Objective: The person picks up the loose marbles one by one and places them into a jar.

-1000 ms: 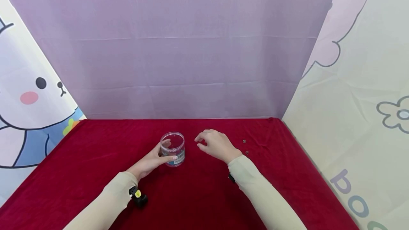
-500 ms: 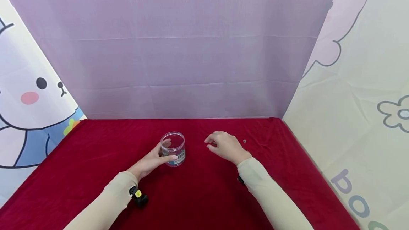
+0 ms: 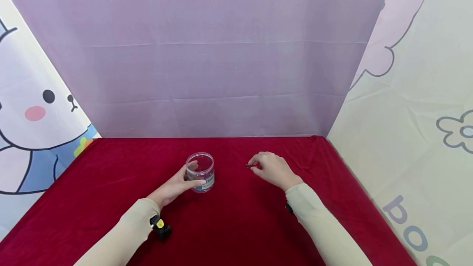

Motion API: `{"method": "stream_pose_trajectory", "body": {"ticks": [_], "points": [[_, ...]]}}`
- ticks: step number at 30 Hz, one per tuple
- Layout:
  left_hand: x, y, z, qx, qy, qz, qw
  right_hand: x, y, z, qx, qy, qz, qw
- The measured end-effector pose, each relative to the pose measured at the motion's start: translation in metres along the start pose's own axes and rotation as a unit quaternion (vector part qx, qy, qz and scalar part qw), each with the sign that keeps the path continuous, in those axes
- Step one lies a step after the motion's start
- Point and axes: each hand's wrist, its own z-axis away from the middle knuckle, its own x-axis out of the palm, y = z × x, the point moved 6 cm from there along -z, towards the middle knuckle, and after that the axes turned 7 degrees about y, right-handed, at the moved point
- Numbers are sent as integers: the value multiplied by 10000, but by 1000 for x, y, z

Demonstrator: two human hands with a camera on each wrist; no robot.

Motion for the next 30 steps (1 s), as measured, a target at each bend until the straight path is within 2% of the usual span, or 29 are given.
{"method": "stream_pose_trajectory", "body": {"ticks": [23, 30], "points": [[-1, -5, -2, -115, -45, -17, 9999, -10, 43, 31, 558, -170, 89, 9983], [-2, -4, -1, -118, -3, -71, 9999, -11, 55, 38, 558, -213, 97, 9982]]}}
